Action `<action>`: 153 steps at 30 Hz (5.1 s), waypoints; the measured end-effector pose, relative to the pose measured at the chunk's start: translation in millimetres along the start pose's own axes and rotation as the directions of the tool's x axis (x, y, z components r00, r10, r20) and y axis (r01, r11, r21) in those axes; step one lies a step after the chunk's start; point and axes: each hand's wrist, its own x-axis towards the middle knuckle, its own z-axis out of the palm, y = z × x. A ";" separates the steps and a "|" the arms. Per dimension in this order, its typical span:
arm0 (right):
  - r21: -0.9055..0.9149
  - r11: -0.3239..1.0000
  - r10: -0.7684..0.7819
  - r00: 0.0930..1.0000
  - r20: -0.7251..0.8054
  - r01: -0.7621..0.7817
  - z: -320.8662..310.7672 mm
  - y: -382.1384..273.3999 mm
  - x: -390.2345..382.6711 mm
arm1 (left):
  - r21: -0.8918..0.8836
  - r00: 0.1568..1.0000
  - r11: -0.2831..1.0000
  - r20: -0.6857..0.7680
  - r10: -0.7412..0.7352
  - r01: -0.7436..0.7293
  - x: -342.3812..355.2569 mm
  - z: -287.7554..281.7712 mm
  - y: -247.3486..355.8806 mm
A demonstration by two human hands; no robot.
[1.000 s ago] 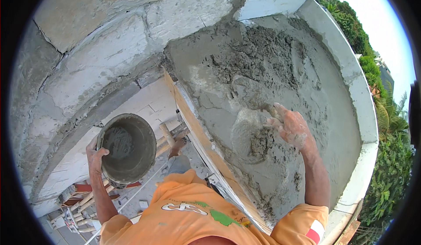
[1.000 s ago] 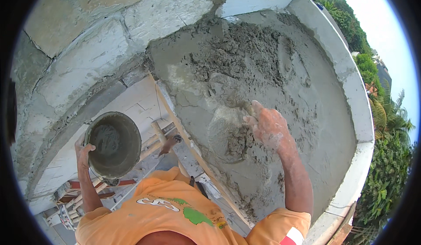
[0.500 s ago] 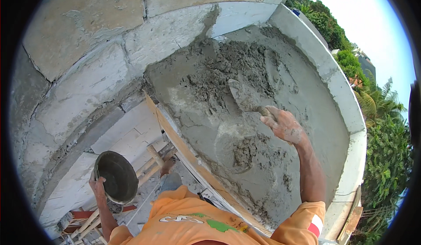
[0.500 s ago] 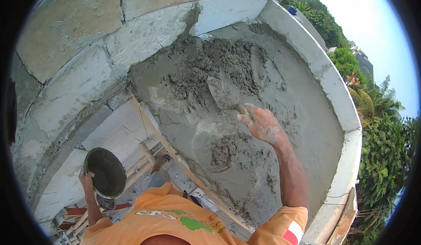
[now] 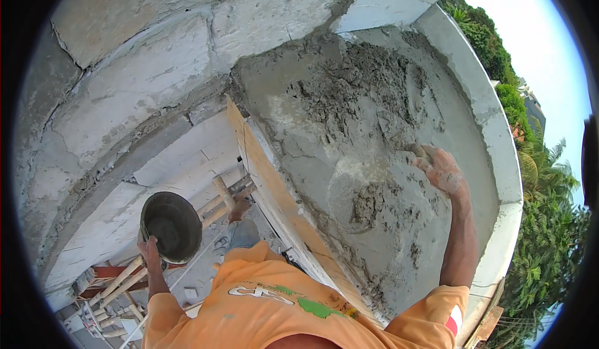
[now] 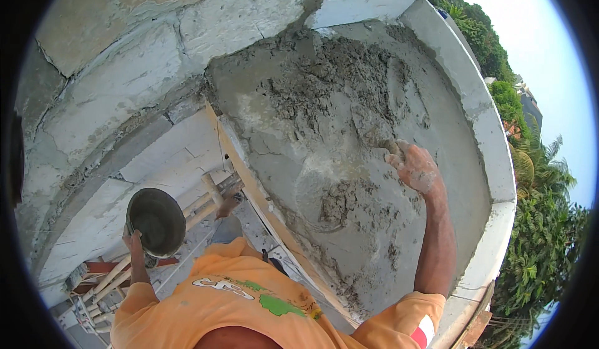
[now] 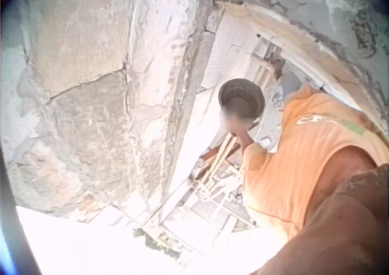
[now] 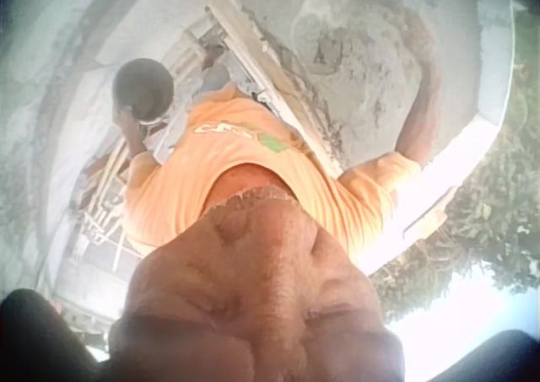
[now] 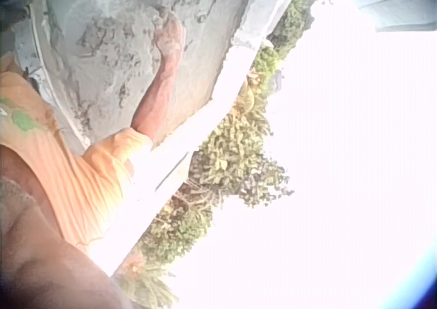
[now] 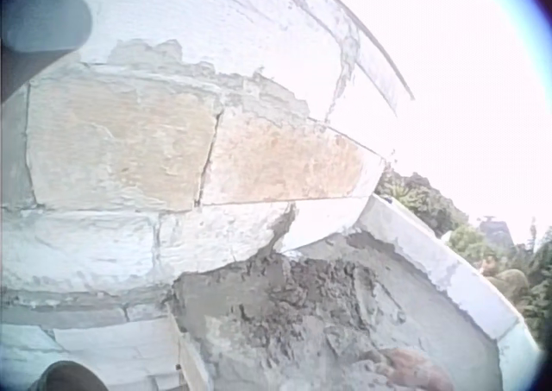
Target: The person scoops wet mortar from a bucket using a trowel, applies it to a concrete surface, and smooths the material with a wooden float.
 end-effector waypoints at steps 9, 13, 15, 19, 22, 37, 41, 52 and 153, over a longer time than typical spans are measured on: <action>0.167 0.981 0.078 0.991 0.111 -0.096 21.1 -16.9 10.4 | 0.231 0.975 0.963 -0.200 -0.094 0.140 -8.8 -14.5 -96.9; 0.066 0.995 0.083 0.996 -0.028 -0.081 21.0 -0.5 -4.3 | 0.143 0.957 0.961 -0.202 -0.208 0.239 -22.5 -15.7 -92.9; -0.090 0.996 0.006 0.987 -0.163 -0.021 18.4 -3.3 1.0 | 0.121 0.980 0.988 -0.184 -0.076 0.099 -23.7 -25.0 -114.8; 0.200 0.971 -0.106 0.987 -0.120 0.128 18.9 -52.8 26.0 | 0.234 0.971 0.958 -0.206 -0.119 0.167 -31.3 -11.7 -97.2; 0.207 0.966 -0.140 0.987 -0.079 0.154 38.4 -62.3 70.9 | 0.022 0.970 0.999 -0.240 0.033 -0.029 -22.1 0.7 -84.6; -0.109 0.991 -0.080 0.997 0.005 0.080 1.2 -64.7 32.1 | 0.113 0.996 0.993 -0.079 0.042 -0.033 -21.6 13.7 -84.3; -0.061 0.992 -0.114 0.993 -0.016 0.113 27.5 -102.3 39.6 | 0.077 0.993 0.994 -0.090 0.080 -0.073 -23.0 22.5 -102.8; -0.010 0.999 -0.042 0.949 -0.311 0.041 24.1 -54.3 50.5 | 0.387 0.995 0.917 -0.066 -0.079 0.099 -43.9 14.2 -113.4; -0.084 0.964 0.228 0.949 -0.219 -0.251 -78.5 38.0 231.7 | 0.884 -0.042 0.073 -0.104 0.994 -0.462 188.5 89.1 416.1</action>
